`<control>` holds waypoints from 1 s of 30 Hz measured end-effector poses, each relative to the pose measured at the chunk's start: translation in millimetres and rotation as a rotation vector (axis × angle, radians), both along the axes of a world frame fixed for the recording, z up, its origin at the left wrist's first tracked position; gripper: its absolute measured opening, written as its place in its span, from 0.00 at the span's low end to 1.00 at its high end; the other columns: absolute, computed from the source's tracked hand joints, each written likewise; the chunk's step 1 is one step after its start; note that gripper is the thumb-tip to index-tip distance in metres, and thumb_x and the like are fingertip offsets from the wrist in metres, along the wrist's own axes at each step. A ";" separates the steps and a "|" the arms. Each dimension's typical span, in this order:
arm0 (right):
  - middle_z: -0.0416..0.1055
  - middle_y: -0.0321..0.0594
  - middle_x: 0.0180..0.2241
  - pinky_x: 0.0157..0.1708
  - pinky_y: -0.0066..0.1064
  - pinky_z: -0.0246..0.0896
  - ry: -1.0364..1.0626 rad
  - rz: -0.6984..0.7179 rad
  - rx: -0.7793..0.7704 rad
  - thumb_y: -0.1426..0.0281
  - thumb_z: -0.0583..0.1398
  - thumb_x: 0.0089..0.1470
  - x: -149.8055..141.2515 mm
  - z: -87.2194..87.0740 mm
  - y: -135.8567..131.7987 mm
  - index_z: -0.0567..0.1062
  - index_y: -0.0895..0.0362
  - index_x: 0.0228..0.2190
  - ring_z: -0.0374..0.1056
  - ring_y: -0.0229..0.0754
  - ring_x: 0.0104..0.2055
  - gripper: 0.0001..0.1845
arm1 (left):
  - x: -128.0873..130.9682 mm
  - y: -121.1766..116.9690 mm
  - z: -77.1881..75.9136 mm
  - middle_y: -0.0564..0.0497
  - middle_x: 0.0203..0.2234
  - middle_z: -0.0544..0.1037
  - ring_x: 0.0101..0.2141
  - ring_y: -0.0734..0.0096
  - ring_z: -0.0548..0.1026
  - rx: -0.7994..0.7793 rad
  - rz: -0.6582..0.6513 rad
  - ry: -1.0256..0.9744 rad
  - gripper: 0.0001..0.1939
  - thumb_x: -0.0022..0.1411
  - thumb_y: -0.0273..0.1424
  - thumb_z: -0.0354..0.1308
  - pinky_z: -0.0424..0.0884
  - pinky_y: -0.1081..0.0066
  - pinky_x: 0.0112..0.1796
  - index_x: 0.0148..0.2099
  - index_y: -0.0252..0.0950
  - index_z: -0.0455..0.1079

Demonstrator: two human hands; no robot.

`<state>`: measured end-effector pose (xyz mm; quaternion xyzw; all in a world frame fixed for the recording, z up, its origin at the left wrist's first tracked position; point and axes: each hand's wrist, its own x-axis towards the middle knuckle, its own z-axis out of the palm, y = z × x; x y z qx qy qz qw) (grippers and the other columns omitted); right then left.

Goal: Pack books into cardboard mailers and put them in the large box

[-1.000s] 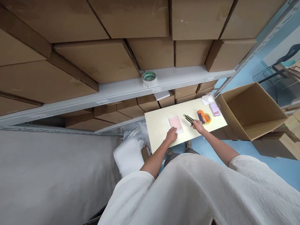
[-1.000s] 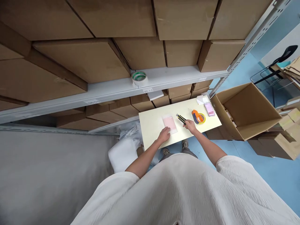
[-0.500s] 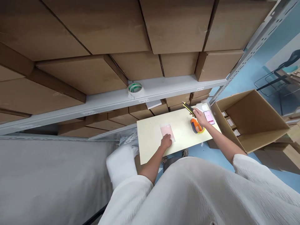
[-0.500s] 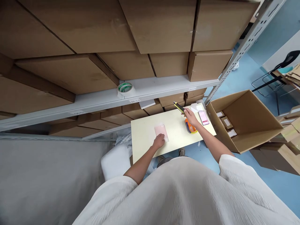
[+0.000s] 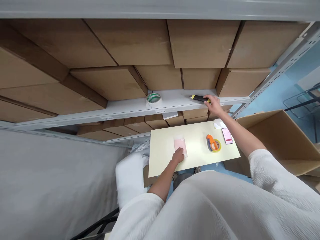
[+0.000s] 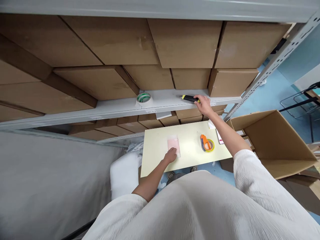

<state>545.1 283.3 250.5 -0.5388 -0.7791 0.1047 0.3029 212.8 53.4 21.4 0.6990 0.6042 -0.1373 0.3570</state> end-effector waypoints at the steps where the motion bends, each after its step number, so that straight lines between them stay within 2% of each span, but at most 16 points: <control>1: 0.78 0.49 0.56 0.65 0.54 0.54 -0.006 0.009 0.003 0.60 0.55 0.70 -0.7 -1.1 7.3 0.75 0.51 0.60 0.66 0.60 0.58 0.22 | 0.0 -0.3 0.1 0.39 0.68 0.70 0.66 0.50 0.71 0.000 0.003 -0.005 0.19 0.71 0.27 0.52 0.72 0.54 0.60 0.61 0.40 0.70; 7: 0.78 0.49 0.57 0.64 0.57 0.52 -0.075 0.026 -0.046 0.67 0.56 0.66 -5.3 -6.9 38.4 0.76 0.51 0.57 0.65 0.60 0.62 0.21 | -0.1 -1.2 0.4 0.38 0.70 0.69 0.69 0.50 0.69 -0.006 0.021 -0.017 0.19 0.71 0.27 0.50 0.71 0.54 0.62 0.62 0.39 0.70; 12: 0.78 0.50 0.56 0.65 0.57 0.54 -0.033 0.050 -0.068 0.70 0.56 0.62 -8.6 -6.1 46.0 0.78 0.53 0.54 0.68 0.58 0.61 0.21 | 0.0 -1.5 1.0 0.38 0.70 0.69 0.69 0.49 0.68 0.008 0.029 -0.020 0.21 0.71 0.27 0.51 0.72 0.53 0.62 0.63 0.39 0.70; 17: 0.72 0.51 0.64 0.67 0.61 0.51 -0.012 0.079 0.073 0.69 0.55 0.65 -24.0 1.1 23.3 0.79 0.52 0.52 0.61 0.62 0.69 0.18 | -1.7 -2.3 0.7 0.39 0.69 0.71 0.68 0.50 0.70 0.019 0.032 -0.041 0.21 0.71 0.26 0.51 0.73 0.54 0.62 0.63 0.39 0.71; 20: 0.74 0.49 0.63 0.69 0.60 0.51 0.061 0.176 0.092 0.69 0.56 0.67 -43.2 -8.7 -8.3 0.80 0.50 0.52 0.63 0.60 0.68 0.17 | -4.1 -5.2 -1.6 0.39 0.70 0.70 0.69 0.51 0.69 0.043 0.051 -0.079 0.23 0.72 0.26 0.51 0.70 0.56 0.65 0.65 0.37 0.71; 22: 0.76 0.47 0.60 0.68 0.56 0.56 0.138 0.271 0.036 0.69 0.56 0.68 -59.8 -30.5 -34.3 0.81 0.50 0.50 0.66 0.56 0.66 0.16 | -5.9 -8.5 -4.2 0.40 0.70 0.70 0.70 0.52 0.68 0.069 0.070 -0.112 0.25 0.72 0.25 0.50 0.67 0.57 0.67 0.67 0.36 0.70; 25: 0.79 0.45 0.53 0.62 0.49 0.66 0.288 0.320 -0.174 0.68 0.56 0.68 -87.6 -86.9 -78.2 0.82 0.51 0.47 0.73 0.51 0.58 0.15 | -8.5 -14.4 -9.2 0.39 0.71 0.71 0.70 0.52 0.68 0.102 0.127 -0.159 0.27 0.71 0.24 0.51 0.65 0.56 0.69 0.69 0.36 0.70; 27: 0.81 0.44 0.50 0.57 0.45 0.71 0.363 0.258 -0.410 0.69 0.58 0.65 -105.6 -132.7 -109.1 0.82 0.53 0.46 0.76 0.48 0.52 0.14 | -10.0 -18.2 -13.1 0.39 0.71 0.71 0.69 0.51 0.69 0.114 0.174 -0.187 0.27 0.71 0.24 0.52 0.66 0.55 0.69 0.69 0.35 0.71; 30: 0.82 0.41 0.45 0.57 0.42 0.72 0.394 0.040 -0.771 0.73 0.59 0.59 -128.0 -194.4 -152.9 0.82 0.53 0.44 0.77 0.45 0.47 0.14 | -12.7 -22.3 -19.4 0.39 0.70 0.72 0.69 0.50 0.70 0.126 0.237 -0.235 0.28 0.70 0.24 0.52 0.65 0.53 0.69 0.69 0.35 0.71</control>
